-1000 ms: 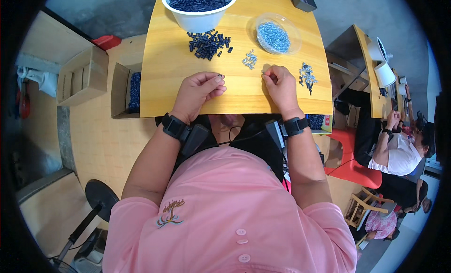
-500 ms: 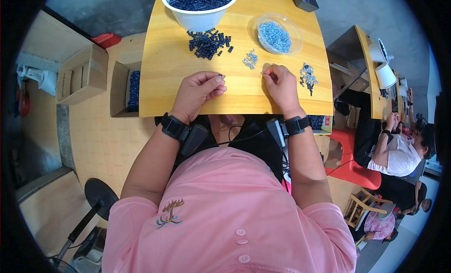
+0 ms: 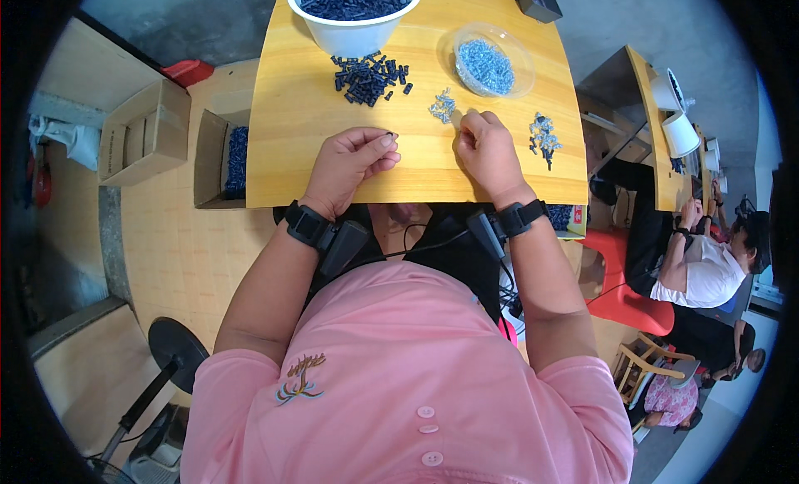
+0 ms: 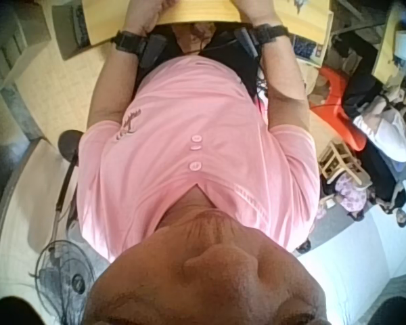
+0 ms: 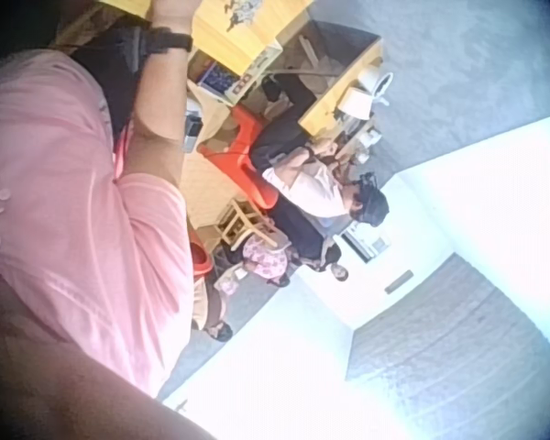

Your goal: Assembling small plastic components at a workshop table.

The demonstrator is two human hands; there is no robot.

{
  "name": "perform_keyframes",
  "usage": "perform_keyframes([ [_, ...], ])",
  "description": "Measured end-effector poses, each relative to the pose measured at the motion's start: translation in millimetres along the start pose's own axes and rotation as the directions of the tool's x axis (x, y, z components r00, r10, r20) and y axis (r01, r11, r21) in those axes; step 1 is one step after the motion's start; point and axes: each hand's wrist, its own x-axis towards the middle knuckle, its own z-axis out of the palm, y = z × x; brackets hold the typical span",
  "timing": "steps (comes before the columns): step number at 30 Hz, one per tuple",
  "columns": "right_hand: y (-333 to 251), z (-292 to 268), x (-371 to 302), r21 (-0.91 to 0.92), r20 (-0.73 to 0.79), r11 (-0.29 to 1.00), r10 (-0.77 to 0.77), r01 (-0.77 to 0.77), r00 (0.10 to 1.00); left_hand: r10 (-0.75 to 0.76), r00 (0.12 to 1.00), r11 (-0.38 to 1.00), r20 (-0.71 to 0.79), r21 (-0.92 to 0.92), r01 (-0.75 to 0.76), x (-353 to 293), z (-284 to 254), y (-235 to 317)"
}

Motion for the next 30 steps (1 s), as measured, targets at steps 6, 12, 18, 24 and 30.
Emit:
perform_keyframes([
  [6,-2.7,0.3,0.3,0.009,-0.038,1.0,0.027,-0.026,0.999,0.017,1.0,1.0,0.004,0.003,-0.017,-0.5,-0.9,-1.2],
  [12,6.7,0.0,-2.0,0.116,-0.032,0.99,0.079,-0.075,0.996,0.025,1.0,1.0,0.006,-0.011,-0.025,-0.7,-2.2,-3.0],
  [18,24.1,-7.2,-11.6,0.414,0.083,0.823,0.391,-0.388,0.917,0.027,1.0,0.999,0.014,-0.019,-0.027,-0.8,-1.6,-3.3],
  [24,18.3,-15.7,-10.9,0.234,0.013,0.918,0.325,-0.319,0.946,0.028,0.999,1.0,0.022,-0.013,-0.028,0.4,-3.2,-4.4],
  [30,17.9,-7.9,-1.4,0.201,-0.057,0.973,0.126,-0.112,0.99,0.016,1.0,1.0,0.012,-0.021,-0.015,-0.6,-1.3,-2.1],
])
